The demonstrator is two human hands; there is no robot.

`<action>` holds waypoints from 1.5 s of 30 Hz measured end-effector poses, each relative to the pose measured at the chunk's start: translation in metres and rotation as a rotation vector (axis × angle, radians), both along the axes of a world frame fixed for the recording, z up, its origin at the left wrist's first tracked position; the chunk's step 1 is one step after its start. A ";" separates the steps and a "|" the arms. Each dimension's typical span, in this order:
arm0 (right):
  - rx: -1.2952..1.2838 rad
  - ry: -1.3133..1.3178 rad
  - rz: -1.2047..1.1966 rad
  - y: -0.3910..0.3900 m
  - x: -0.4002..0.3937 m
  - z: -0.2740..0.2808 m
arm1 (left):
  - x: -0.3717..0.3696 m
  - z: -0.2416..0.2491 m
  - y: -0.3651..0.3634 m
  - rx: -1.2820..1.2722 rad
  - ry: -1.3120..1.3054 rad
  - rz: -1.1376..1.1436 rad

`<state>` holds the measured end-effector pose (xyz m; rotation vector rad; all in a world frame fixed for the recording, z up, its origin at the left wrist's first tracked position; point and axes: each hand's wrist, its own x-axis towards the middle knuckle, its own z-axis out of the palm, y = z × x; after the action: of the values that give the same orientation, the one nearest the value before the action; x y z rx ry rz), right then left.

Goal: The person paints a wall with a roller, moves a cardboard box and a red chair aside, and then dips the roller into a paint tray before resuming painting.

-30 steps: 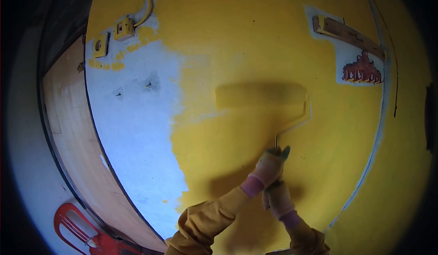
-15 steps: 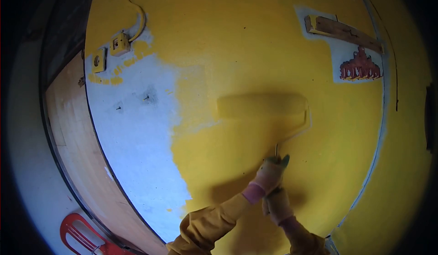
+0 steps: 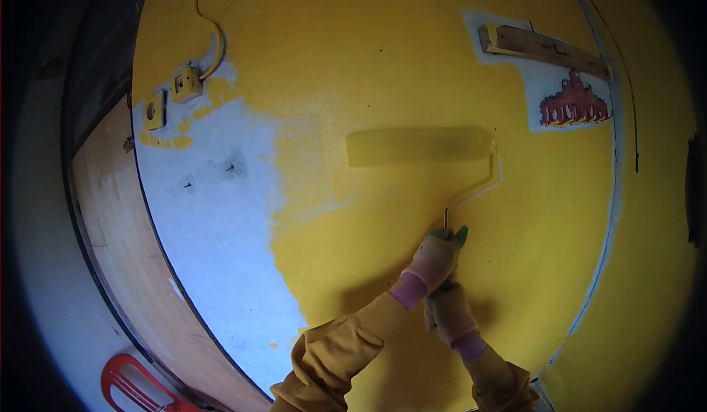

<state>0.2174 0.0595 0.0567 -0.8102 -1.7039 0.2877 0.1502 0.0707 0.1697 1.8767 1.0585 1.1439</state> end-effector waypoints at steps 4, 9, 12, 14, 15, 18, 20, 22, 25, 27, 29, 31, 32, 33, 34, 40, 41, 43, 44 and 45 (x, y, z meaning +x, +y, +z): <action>0.174 -0.441 -0.326 -0.019 0.004 0.083 | 0.008 0.061 -0.004 0.001 -0.245 -0.174; 0.278 -0.534 -0.457 -0.026 0.006 0.062 | 0.009 0.036 -0.004 -0.051 -0.256 -0.238; 0.061 -0.145 -0.272 -0.003 0.005 0.009 | 0.012 0.005 -0.002 -0.151 -0.215 -0.173; -0.304 0.407 0.030 0.007 0.005 0.011 | 0.012 0.025 -0.004 -0.161 -0.239 -0.203; -0.130 0.295 -0.020 0.010 0.008 0.032 | 0.013 0.039 -0.003 -0.169 -0.260 -0.231; 0.106 -0.157 -0.252 -0.003 0.014 0.066 | 0.018 0.057 0.007 -0.182 -0.330 -0.282; 0.166 -0.491 -0.429 -0.012 0.016 0.059 | 0.018 0.020 0.026 -0.027 -0.200 -0.257; 0.406 -0.643 -0.511 -0.025 0.015 0.020 | 0.015 -0.012 0.016 0.124 -0.073 -0.229; -0.199 0.302 -0.179 -0.026 0.000 -0.034 | 0.014 -0.027 -0.013 -0.286 0.057 -0.152; -0.244 0.193 -0.191 -0.034 0.006 -0.007 | 0.019 -0.039 0.009 0.037 0.270 -0.174; -0.315 -0.025 -0.206 -0.040 0.012 0.033 | 0.022 -0.012 0.022 0.532 0.557 -0.108; 0.120 -0.459 -0.413 -0.011 0.026 0.025 | 0.027 0.012 0.031 -0.094 0.149 -0.389; -0.029 -0.178 -0.264 -0.009 0.028 0.023 | 0.027 0.006 0.029 -0.100 0.146 -0.391; -0.173 0.106 -0.113 -0.009 0.029 0.021 | 0.028 -0.007 0.027 0.301 0.254 -0.253; -0.173 0.107 -0.116 -0.015 0.030 0.013 | 0.027 -0.022 0.024 0.703 0.357 -0.106; -0.783 0.554 -0.096 -0.069 0.015 -0.031 | 0.036 -0.091 -0.006 -0.255 -0.078 -0.110; -0.463 0.041 -0.230 -0.049 0.029 -0.044 | 0.036 -0.087 -0.002 -0.258 -0.081 -0.112; -0.116 -0.469 -0.340 -0.035 0.035 -0.030 | 0.033 -0.062 0.016 0.878 0.309 -0.054; -0.123 -0.447 -0.357 -0.034 0.034 0.000 | 0.036 -0.047 0.025 0.878 0.304 -0.051; -0.129 -0.423 -0.373 -0.032 0.032 0.017 | 0.041 -0.030 0.034 0.432 0.061 -0.216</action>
<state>0.2495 0.0271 0.0740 -1.3346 -1.8879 -0.0360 0.1916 0.1048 0.1401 2.3067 0.6511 1.2647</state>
